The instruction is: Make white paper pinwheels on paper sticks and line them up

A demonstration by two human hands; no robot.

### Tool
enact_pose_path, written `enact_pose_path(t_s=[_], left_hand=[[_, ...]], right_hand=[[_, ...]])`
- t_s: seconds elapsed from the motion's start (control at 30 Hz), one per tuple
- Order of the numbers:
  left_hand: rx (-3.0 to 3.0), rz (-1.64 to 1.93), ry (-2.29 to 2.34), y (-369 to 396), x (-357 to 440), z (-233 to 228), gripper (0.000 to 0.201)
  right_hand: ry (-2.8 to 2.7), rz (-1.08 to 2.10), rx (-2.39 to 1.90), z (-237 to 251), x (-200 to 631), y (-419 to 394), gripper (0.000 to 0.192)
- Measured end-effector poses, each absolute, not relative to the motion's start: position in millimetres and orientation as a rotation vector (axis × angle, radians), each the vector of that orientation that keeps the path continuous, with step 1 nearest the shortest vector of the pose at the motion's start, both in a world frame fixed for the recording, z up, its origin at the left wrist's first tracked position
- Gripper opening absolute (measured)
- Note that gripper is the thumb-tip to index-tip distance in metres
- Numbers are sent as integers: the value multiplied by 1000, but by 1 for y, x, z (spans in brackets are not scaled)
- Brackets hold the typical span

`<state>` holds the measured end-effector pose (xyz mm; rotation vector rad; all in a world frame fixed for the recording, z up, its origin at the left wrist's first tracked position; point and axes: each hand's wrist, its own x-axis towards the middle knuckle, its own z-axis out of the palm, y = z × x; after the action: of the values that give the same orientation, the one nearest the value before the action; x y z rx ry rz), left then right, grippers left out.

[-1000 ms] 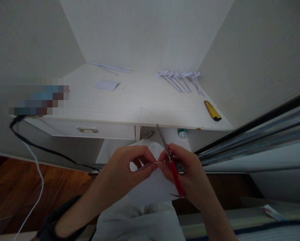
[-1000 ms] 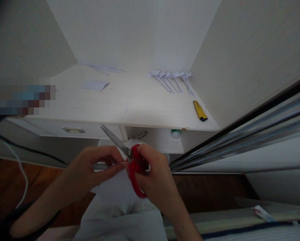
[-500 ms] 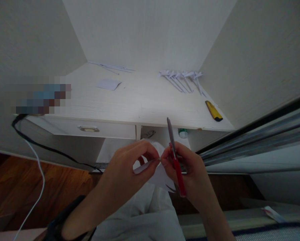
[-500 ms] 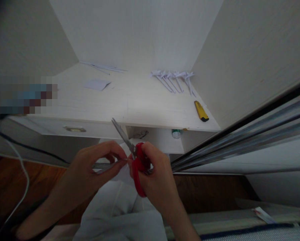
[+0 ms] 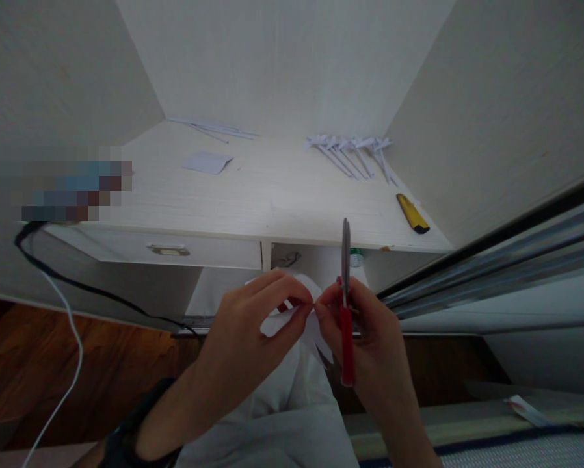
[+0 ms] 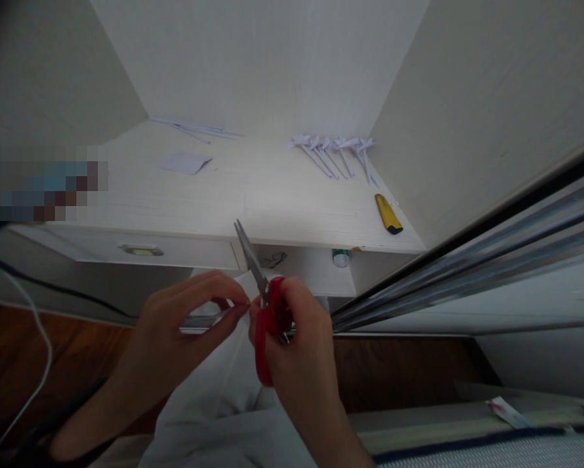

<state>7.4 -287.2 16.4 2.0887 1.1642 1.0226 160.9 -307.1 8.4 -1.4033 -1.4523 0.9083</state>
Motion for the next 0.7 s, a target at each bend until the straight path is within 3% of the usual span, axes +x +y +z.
enact_pose_path(t_s=[0.2,0.43,0.7], left_hand=[[1668,830,992,-280,1,21,9],[1348,740,825,-277,2,16,10],[1172,703,822,-278,4,15,12]], right_hand=[[-1154,1457,-1083,1,182,-301,23],[-1206,1510,-987,-2,178,-300,16],[-1247,1511,-923,-10,173,-296,30]])
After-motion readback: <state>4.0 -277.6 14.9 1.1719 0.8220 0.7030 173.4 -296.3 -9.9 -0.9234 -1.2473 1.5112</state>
